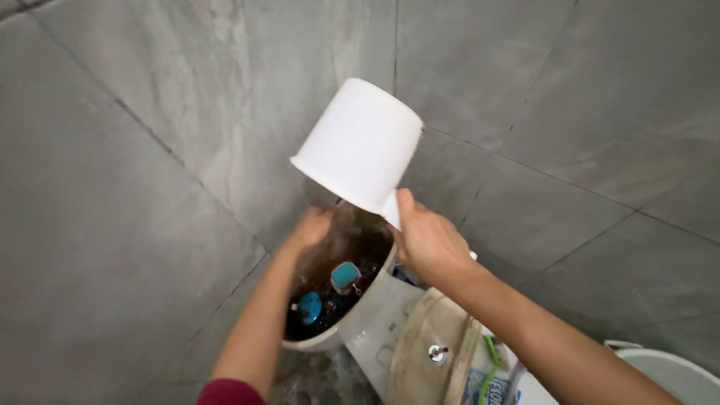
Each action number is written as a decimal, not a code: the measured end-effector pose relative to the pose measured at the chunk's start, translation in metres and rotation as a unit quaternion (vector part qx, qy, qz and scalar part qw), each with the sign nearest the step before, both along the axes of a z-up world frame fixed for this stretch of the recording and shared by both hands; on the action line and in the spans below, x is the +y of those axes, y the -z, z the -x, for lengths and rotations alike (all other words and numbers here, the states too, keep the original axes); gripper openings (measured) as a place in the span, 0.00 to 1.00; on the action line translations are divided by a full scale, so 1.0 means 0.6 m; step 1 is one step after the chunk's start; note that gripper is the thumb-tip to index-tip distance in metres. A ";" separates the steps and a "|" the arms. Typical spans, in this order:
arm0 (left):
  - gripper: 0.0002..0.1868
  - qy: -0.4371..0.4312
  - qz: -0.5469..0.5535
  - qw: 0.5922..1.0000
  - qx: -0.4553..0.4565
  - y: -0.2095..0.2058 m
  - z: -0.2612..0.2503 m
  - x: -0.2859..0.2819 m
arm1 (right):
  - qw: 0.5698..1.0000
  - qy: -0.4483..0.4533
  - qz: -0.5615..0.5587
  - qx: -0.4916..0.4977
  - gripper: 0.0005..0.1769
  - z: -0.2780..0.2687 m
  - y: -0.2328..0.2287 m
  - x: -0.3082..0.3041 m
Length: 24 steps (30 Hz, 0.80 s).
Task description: The person scrubs the interior of a toilet tank using a brush and then rinses it by pouring water from a bucket using a dipper.
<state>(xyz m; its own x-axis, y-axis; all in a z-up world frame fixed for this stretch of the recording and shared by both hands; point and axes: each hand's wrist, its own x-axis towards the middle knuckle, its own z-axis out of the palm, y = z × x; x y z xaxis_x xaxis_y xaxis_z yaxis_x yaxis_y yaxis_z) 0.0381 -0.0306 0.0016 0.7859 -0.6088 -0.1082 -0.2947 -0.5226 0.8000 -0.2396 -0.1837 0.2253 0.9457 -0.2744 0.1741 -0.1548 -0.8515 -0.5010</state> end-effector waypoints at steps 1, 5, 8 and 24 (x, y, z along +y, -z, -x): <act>0.22 -0.003 -0.029 1.000 -0.009 -0.012 0.010 0.014 | 1.000 0.008 -0.004 0.006 0.20 0.012 0.003 -0.006; 0.24 -0.012 -0.031 0.999 0.001 -0.092 0.096 0.035 | 0.997 0.064 -0.024 0.046 0.24 0.088 0.036 -0.060; 0.25 -0.013 0.030 0.999 0.018 -0.147 0.198 0.032 | 0.990 0.116 -0.078 0.018 0.26 0.186 0.089 -0.129; 0.17 -0.035 0.002 0.999 -0.033 0.030 0.694 -0.094 | 0.679 0.480 -0.513 0.214 0.15 0.953 0.677 -0.443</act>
<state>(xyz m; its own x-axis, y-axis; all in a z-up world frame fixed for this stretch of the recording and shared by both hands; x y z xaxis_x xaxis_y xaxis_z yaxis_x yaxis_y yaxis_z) -0.3785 -0.0869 -0.0163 0.8321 -0.5521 -0.0517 -0.3101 -0.5405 0.7821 -0.8114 -0.4498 -0.1808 0.1487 -0.5696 -0.8084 -0.7095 0.5079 -0.4885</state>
